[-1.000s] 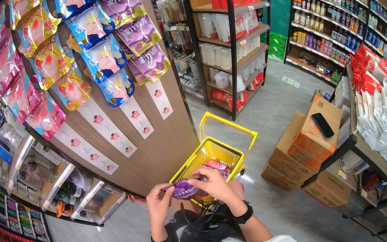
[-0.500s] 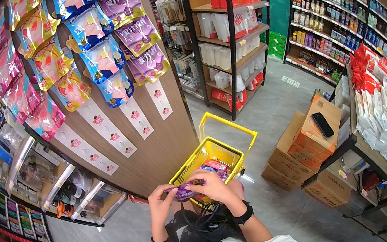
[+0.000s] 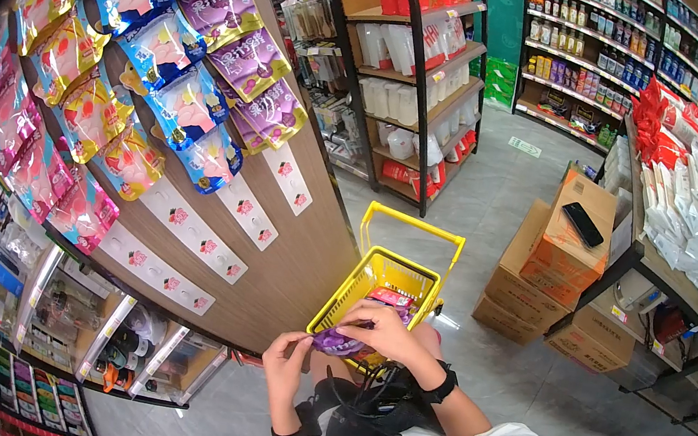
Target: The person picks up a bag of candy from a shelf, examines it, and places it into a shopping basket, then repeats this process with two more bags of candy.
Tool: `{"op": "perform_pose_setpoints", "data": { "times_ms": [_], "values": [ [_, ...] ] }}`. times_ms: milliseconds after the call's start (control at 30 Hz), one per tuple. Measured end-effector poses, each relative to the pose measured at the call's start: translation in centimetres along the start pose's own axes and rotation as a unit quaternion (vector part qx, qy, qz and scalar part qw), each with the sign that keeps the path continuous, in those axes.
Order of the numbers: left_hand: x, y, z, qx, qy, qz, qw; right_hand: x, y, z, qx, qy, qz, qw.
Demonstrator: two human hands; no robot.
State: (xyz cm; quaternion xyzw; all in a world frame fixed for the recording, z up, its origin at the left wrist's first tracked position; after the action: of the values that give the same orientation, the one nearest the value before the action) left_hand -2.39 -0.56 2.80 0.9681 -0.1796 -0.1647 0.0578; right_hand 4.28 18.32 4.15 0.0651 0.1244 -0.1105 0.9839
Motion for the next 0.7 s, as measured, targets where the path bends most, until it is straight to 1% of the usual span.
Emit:
{"op": "perform_pose_setpoints", "data": {
  "times_ms": [167,267,367,467,700],
  "values": [
    [0.05,0.29,-0.09,-0.004,0.0,0.004,1.0,-0.05,-0.15,-0.08,-0.006,-0.005,0.011,1.0],
    [0.13,0.33,-0.46,-0.003,0.027,0.006,1.0,-0.13,-0.29,-0.44,-0.014,0.0,0.01,1.0],
    [0.05,0.37,-0.01,0.013,-0.003,0.019,1.0,-0.21,-0.3,-0.48,-0.016,-0.009,0.011,1.0],
    [0.25,0.34,-0.42,0.036,0.052,0.018,0.998,-0.22,-0.25,-0.27,-0.017,-0.02,0.014,1.0],
    [0.14,0.07,-0.67,0.037,0.02,-0.003,0.999,-0.3,-0.3,-0.08,-0.029,-0.024,0.02,0.999]
  ]
}}
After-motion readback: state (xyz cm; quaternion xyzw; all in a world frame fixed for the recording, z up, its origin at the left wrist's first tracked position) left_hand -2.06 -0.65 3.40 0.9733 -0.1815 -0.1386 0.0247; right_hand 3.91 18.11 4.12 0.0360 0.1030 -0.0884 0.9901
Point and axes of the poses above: each hand's wrist, its own x-axis away from the middle knuckle, its own y-axis out of the back of the hand, z = x × y, the point moved 3 cm from there along -x, towards the middle knuckle, and after that the axes turned 6 degrees about -y, right-handed, at the moved point
